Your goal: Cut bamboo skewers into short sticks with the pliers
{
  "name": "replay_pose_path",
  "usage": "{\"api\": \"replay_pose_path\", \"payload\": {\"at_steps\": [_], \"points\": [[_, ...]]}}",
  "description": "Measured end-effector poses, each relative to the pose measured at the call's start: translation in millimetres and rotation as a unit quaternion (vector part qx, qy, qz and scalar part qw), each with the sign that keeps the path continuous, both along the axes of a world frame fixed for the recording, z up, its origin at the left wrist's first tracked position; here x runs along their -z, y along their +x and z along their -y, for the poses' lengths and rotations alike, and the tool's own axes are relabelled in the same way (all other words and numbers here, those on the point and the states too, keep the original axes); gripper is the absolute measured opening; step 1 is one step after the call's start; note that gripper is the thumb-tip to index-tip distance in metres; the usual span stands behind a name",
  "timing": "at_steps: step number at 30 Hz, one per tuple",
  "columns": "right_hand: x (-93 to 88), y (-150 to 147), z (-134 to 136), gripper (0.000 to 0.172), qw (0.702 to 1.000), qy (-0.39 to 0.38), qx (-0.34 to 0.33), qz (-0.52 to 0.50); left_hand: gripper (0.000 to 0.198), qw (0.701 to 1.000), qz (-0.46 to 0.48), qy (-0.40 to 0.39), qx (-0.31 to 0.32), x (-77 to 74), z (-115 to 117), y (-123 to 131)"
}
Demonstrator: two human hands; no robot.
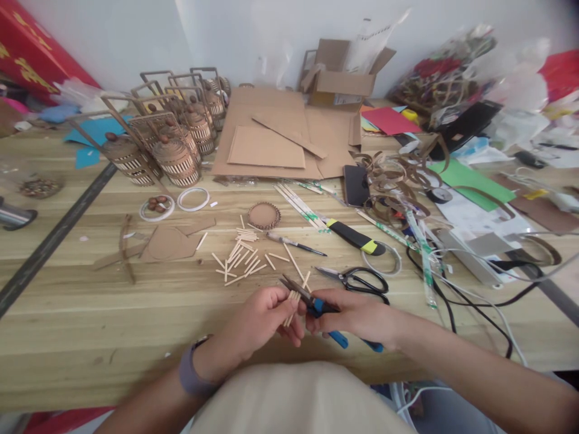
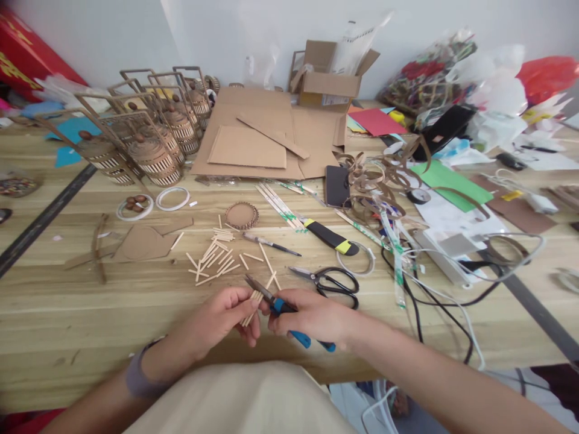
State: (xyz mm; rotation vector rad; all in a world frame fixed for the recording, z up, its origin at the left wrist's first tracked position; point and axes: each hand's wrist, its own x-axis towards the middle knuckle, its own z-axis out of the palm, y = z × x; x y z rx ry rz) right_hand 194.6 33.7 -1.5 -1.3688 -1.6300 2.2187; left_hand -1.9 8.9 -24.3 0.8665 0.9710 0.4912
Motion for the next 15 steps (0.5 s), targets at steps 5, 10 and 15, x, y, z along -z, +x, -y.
{"api": "replay_pose_path", "payload": {"at_steps": [5, 10, 15], "points": [[-0.2, -1.2, 0.5, 0.021, 1.0, -0.007, 0.003, -0.003, 0.051, 1.0, 0.0, -0.003, -0.004, 1.5, 0.8, 0.3], [3.5, 0.0, 1.0, 0.02, 1.0, -0.004, 0.003, 0.004, 0.05, 1.0, -0.006, -0.005, -0.009, -0.1, 1.4, 0.6], [6.3, 1.4, 1.3, 0.021, 1.0, 0.003, -0.001, 0.007, 0.054, 1.0, -0.01, -0.008, -0.007, -0.9, 1.0, 1.1]]}}
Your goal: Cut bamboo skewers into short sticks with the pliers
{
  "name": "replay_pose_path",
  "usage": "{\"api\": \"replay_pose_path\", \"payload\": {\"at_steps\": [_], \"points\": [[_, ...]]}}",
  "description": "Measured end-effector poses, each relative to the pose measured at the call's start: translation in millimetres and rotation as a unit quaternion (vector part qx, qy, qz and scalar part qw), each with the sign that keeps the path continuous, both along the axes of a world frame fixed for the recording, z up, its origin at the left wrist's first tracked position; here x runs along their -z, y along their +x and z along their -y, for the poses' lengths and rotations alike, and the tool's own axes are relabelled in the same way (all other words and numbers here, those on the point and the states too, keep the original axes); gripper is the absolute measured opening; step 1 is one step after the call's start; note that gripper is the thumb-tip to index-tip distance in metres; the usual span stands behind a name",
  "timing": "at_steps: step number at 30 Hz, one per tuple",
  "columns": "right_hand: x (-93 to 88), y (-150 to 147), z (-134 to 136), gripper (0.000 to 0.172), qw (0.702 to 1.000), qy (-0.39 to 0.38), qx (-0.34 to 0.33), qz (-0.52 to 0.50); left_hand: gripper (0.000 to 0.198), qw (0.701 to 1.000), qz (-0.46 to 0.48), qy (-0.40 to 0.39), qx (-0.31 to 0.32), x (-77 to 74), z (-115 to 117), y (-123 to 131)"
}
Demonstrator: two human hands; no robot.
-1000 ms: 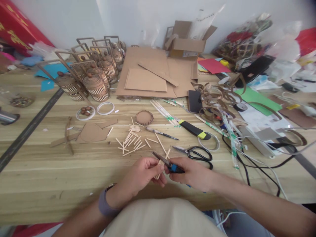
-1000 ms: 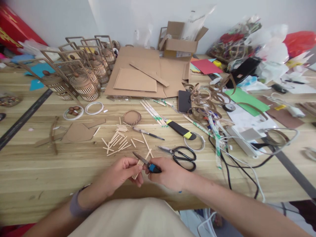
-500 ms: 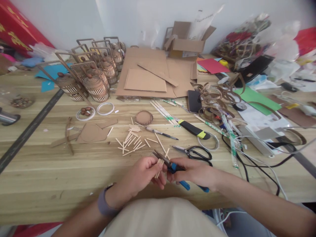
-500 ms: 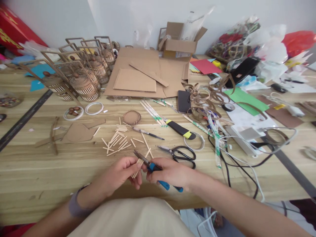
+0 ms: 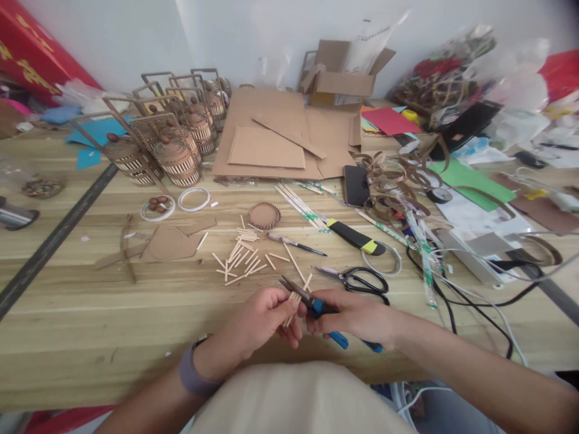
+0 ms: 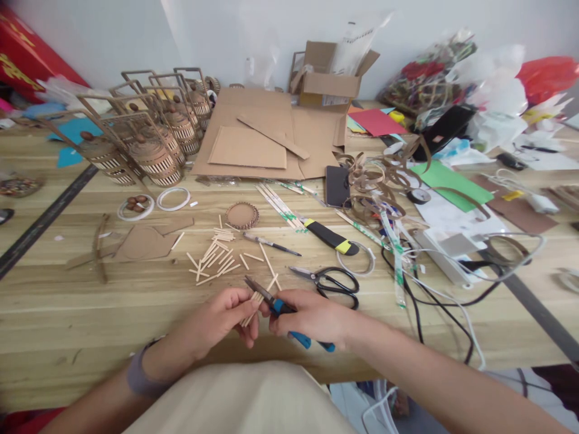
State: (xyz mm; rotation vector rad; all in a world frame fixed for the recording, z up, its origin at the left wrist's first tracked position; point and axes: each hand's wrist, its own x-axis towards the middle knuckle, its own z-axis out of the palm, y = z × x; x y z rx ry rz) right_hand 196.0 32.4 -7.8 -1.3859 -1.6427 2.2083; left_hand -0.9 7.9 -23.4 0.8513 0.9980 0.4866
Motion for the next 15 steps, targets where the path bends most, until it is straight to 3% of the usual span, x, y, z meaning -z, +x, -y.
{"api": "replay_pose_path", "payload": {"at_steps": [15], "points": [[1.8, -0.9, 0.6, 0.019, 1.0, 0.017, 0.0, 0.001, 0.053, 1.0, 0.005, 0.003, -0.001, 3.4, 1.1, 0.1]]}}
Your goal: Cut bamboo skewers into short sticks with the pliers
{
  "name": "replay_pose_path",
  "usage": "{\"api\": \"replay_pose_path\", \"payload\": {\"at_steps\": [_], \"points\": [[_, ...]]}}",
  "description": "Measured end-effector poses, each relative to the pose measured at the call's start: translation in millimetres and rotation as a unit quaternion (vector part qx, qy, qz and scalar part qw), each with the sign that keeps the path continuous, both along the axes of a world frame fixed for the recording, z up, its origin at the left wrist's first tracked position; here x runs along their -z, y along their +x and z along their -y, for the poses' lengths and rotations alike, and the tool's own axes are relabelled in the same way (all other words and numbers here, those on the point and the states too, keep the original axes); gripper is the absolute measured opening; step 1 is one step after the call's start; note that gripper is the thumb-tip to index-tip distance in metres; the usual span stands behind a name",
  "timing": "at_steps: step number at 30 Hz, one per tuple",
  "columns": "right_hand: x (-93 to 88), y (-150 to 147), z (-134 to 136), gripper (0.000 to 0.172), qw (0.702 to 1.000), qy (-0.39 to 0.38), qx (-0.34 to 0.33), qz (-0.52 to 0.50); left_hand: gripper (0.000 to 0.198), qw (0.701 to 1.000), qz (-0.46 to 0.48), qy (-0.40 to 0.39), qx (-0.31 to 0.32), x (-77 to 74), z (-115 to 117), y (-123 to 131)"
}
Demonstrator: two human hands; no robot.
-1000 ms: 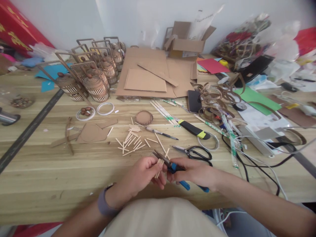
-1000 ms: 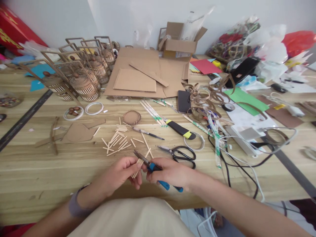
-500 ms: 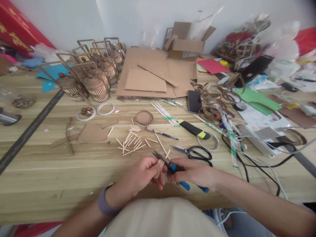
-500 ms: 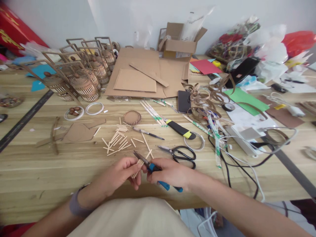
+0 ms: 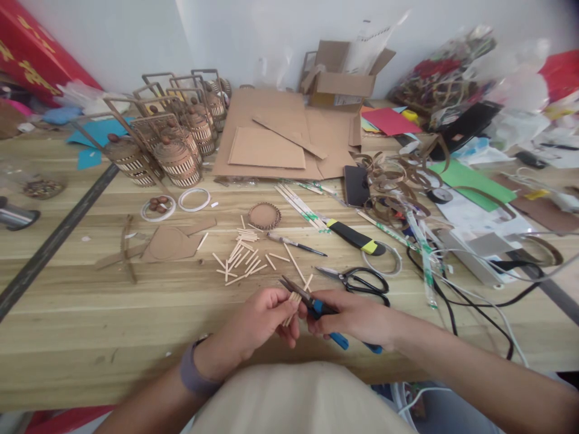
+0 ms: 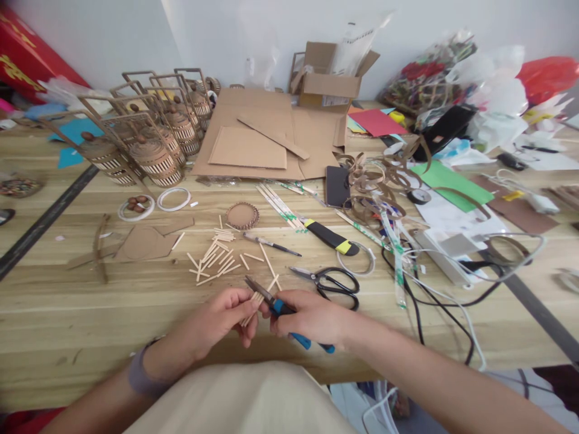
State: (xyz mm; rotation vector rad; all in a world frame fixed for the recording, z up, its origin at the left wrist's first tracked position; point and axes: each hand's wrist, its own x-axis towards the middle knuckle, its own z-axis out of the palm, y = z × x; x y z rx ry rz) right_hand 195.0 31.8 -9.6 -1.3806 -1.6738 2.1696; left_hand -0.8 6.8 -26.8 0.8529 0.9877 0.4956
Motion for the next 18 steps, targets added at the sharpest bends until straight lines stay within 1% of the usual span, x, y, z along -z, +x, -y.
{"api": "replay_pose_path", "payload": {"at_steps": [5, 10, 13, 18], "points": [[6.2, 0.4, 1.5, 0.022, 1.0, 0.017, -0.004, 0.014, 0.053, 1.0, 0.007, 0.017, 0.0, -0.1, -1.6, 0.1], [1.8, -1.5, 1.3, 0.021, 0.999, 0.034, -0.003, 0.016, 0.053, 1.0, 0.009, 0.022, -0.002, -2.8, -2.2, 1.1], [-0.7, -2.3, 1.3, 0.019, 0.998, 0.057, -0.009, 0.021, 0.051, 1.0, 0.003, 0.027, -0.003, -4.7, -1.6, 1.4], [-0.1, -2.9, 0.9, 0.016, 0.997, 0.069, -0.013, 0.035, 0.049, 0.999, -0.024, 0.043, 0.003, -5.7, -0.6, 1.6]]}}
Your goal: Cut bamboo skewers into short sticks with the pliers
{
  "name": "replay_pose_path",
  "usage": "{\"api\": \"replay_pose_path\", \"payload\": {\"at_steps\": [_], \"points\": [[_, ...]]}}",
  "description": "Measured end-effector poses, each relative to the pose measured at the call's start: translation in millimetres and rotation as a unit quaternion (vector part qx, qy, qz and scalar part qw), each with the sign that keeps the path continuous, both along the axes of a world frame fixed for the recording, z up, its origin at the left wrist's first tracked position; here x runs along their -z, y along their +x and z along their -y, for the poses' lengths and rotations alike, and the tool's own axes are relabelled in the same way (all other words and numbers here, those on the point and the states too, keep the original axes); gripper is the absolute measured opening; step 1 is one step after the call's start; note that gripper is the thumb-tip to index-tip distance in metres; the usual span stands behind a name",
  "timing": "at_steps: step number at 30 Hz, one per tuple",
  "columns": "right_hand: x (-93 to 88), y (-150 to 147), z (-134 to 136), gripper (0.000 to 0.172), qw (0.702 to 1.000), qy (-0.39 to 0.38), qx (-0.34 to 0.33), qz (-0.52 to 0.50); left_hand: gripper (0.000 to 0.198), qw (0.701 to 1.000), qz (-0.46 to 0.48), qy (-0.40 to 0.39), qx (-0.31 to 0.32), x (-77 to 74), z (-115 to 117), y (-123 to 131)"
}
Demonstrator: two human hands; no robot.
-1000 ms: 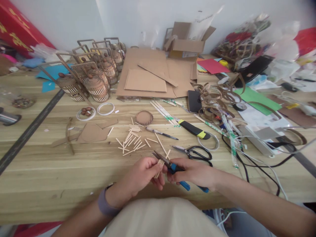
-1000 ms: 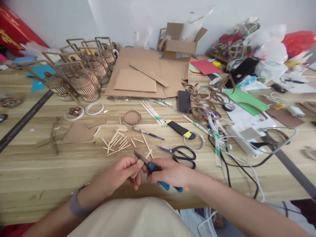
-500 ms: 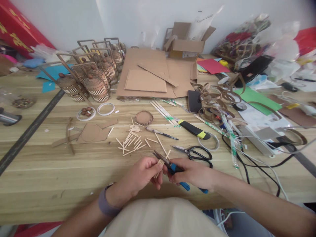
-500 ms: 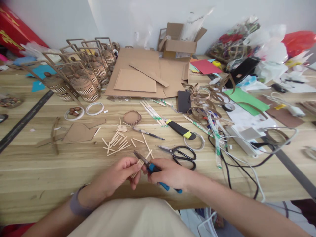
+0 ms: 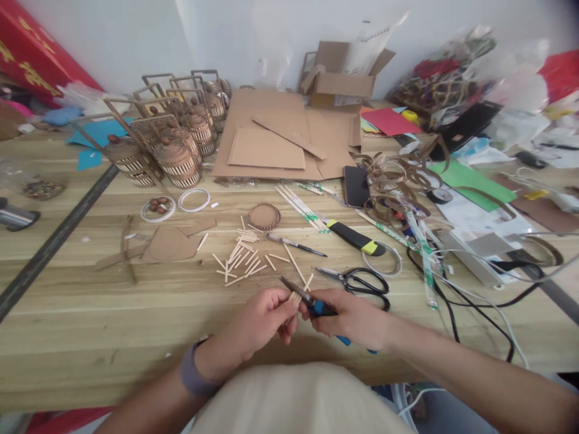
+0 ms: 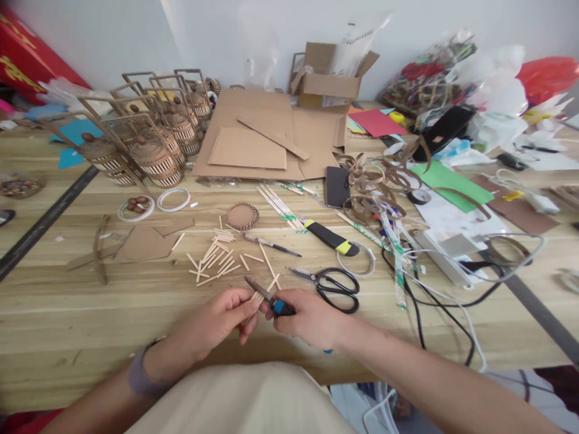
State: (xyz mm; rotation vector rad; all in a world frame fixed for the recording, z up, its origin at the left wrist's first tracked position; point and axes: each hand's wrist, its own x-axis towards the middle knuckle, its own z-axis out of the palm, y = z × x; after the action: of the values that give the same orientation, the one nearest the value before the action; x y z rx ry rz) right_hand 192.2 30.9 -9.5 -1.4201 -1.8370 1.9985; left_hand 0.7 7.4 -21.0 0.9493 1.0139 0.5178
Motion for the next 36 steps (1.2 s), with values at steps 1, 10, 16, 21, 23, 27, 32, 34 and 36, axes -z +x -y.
{"api": "replay_pose_path", "payload": {"at_steps": [1, 10, 16, 21, 23, 27, 32, 34, 36], "points": [[0.2, 0.0, -0.3, 0.016, 1.0, 0.003, 0.0, 0.001, 0.049, 1.0, -0.009, 0.006, 0.003, 0.6, -0.2, 0.0], [2.7, 1.9, -1.0, 0.018, 1.0, 0.001, -0.005, 0.007, 0.053, 0.999, -0.016, 0.009, 0.041, 7.2, -2.3, -1.2], [6.4, 1.6, 0.2, 0.018, 0.997, -0.055, 0.027, -0.04, 0.049, 1.0, -0.01, -0.014, -0.002, 4.2, -0.6, 0.9], [2.8, 1.8, 1.3, 0.017, 0.993, -0.088, 0.039, -0.061, 0.047, 1.0, -0.01, -0.027, -0.009, 3.5, -1.5, 2.7], [3.2, 2.0, 2.0, 0.018, 0.993, -0.095, 0.044, -0.059, 0.046, 1.0, -0.009, -0.029, -0.009, 3.2, -1.6, 2.9], [5.7, 1.6, 3.3, 0.02, 0.992, -0.1, 0.054, -0.056, 0.045, 1.0, -0.008, -0.027, -0.006, 4.5, -1.3, 2.6], [5.4, 0.5, 4.4, 0.021, 0.992, -0.101, 0.059, -0.055, 0.044, 1.0, -0.009, -0.024, -0.002, 6.5, -1.4, 1.9], [5.3, 0.6, 4.6, 0.02, 0.992, -0.094, 0.057, -0.056, 0.043, 1.0, -0.009, -0.024, -0.004, 6.4, -1.4, 1.9], [5.8, 0.8, 4.8, 0.02, 0.994, -0.083, 0.053, -0.054, 0.043, 1.0, -0.012, -0.023, -0.003, 6.0, -1.3, 2.1]]}}
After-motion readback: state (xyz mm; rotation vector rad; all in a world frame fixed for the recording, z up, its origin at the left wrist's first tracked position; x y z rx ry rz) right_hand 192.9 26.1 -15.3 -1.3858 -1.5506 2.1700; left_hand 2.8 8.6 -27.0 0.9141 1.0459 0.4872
